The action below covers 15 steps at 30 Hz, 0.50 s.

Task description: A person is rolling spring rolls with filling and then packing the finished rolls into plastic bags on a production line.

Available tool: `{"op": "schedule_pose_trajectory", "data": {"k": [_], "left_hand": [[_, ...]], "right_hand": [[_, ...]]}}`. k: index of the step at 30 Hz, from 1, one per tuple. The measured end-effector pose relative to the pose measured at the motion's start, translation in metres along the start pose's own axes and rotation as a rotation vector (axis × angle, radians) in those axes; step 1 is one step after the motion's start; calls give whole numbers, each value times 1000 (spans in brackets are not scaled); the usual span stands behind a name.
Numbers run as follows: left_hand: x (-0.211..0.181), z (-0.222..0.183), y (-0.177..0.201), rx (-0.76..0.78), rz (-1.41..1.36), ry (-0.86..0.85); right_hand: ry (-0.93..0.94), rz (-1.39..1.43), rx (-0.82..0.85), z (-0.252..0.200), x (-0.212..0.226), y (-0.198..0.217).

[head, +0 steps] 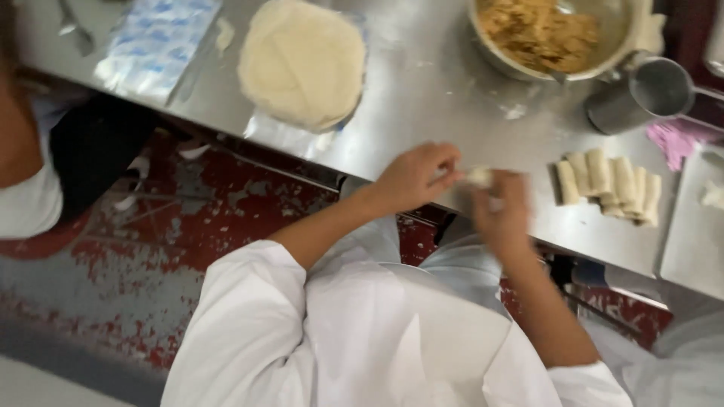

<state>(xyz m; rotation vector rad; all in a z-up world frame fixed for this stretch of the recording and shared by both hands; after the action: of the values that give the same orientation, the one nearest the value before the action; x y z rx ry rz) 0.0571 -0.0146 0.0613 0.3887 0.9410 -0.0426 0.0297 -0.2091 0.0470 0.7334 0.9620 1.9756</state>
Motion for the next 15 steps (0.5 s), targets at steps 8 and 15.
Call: {"op": "schedule_pose_trajectory", "data": {"k": [8,15], "left_hand": [[-12,6,178,-243,592,840],[22,-12,231,-443,344,522]], "right_hand": [[-713,-374,84,31,-139,102],[-449,-349,67,10,-160,90]]}}
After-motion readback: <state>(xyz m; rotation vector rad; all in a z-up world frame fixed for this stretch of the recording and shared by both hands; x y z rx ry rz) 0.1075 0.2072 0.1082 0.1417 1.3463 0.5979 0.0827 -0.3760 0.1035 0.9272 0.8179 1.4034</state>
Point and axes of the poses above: each hand's wrist, its own z-axis towards the middle knuckle, its own y-axis out of the back of the hand, x = y × z, the point moved 7 cm from there along z, towards the middle knuckle, and after that the axes turned 15 degrees about -z, right-handed, at the moved point
